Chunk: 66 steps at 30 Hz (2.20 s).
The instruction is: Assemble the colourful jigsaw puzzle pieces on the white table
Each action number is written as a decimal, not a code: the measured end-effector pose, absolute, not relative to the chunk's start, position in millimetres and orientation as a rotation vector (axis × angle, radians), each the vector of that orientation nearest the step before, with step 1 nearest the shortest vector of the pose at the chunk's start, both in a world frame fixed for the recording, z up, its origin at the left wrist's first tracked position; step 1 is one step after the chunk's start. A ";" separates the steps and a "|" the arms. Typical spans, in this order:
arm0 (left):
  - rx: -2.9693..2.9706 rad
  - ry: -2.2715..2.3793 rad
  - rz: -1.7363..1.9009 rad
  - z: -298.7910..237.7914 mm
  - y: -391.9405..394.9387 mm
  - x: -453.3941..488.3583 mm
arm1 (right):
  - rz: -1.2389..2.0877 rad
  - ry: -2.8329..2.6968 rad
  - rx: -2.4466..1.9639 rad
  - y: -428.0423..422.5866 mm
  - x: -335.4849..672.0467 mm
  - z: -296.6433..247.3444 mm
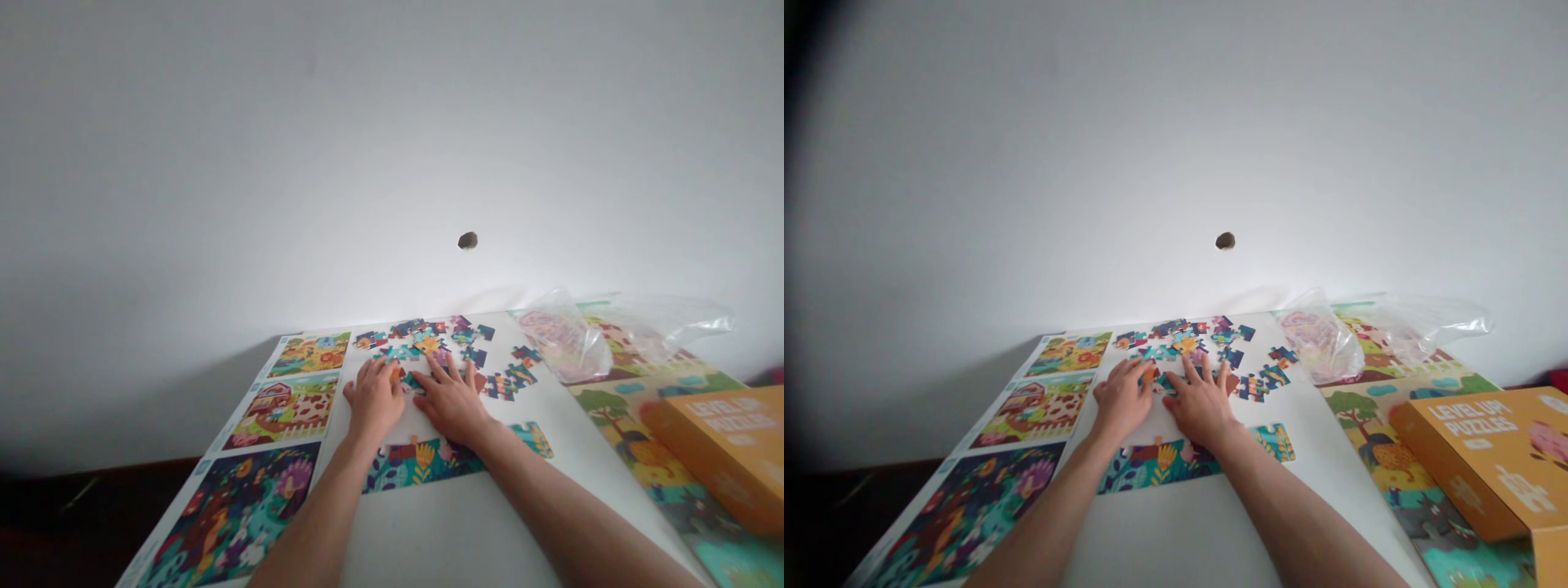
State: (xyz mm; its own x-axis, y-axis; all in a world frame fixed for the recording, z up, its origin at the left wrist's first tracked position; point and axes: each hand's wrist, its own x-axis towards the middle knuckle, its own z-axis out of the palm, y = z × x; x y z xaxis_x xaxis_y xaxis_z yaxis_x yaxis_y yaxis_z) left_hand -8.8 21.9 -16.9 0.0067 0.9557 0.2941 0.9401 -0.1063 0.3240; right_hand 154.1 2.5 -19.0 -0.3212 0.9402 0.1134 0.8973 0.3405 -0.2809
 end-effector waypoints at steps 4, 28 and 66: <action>2.223 2.057 0.611 -22.8 23.8 -10.2 | 0.206 -2.225 -1.795 6.5 154.6 -23.9; 2.134 2.149 0.336 -34.6 43.5 -22.0 | 0.347 -2.358 -1.623 5.2 151.5 -7.4; 2.493 1.915 0.505 -37.1 58.2 -38.7 | 0.191 -1.810 -2.231 6.0 150.8 -12.5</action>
